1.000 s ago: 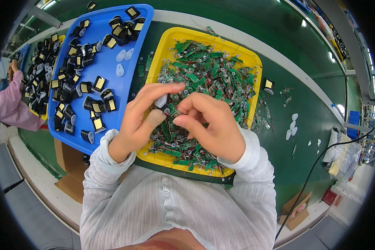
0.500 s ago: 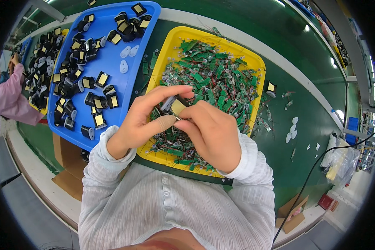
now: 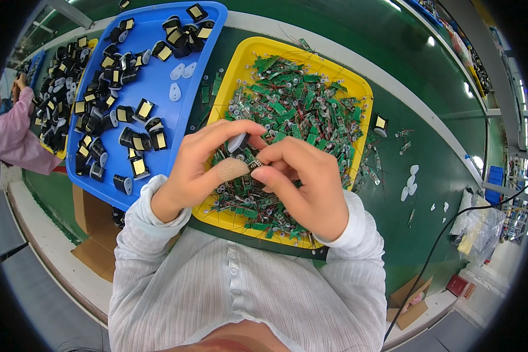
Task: The person repeatedly picks up small black cylindrical components and green circuit boards from trays on a factory assembly line. They insert the circuit boards into the cylindrical housings by hand and place the assembled units into a blue tray. The process is repetitive and involves handling multiple small electronic parts.
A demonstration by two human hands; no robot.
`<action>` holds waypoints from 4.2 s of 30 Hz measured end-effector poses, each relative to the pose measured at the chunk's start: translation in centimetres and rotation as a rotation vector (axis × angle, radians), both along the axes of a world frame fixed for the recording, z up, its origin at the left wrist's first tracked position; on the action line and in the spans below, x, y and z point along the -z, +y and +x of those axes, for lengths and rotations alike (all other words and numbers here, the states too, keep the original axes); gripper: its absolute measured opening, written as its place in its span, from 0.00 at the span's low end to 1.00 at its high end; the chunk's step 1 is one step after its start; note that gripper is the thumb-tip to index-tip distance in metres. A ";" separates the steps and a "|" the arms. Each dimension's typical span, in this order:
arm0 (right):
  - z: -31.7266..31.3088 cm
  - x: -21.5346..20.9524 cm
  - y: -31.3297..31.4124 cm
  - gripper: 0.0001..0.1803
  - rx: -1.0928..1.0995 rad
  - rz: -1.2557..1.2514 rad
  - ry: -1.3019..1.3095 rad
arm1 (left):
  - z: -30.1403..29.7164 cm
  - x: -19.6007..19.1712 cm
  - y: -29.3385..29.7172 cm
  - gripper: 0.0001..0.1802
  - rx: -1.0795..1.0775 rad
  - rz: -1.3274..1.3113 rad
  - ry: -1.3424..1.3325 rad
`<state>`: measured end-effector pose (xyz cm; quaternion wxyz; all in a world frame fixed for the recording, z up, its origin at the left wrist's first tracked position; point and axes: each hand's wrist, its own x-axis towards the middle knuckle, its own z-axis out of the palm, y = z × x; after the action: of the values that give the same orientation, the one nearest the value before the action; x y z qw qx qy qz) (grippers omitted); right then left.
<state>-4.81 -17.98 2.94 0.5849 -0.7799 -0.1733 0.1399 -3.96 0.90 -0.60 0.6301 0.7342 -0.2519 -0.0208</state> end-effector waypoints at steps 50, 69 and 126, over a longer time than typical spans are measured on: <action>26.2 6.6 -8.9 0.13 0.127 -1.060 -0.409 | 3.6 3.9 11.7 0.10 -0.813 1.365 -0.146; 2.2 2.4 -2.8 0.14 -0.109 -0.785 -0.519 | 2.9 1.0 3.6 0.10 -0.583 0.134 -0.053; 1.1 3.3 1.3 0.18 0.157 -0.042 -0.909 | -0.6 0.9 -0.7 0.13 -0.090 -0.431 0.271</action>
<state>-3.70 -16.65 -0.37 0.4427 -0.7845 -0.3497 -0.2576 -4.59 0.17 -1.48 0.8003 0.5840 -0.1308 -0.0366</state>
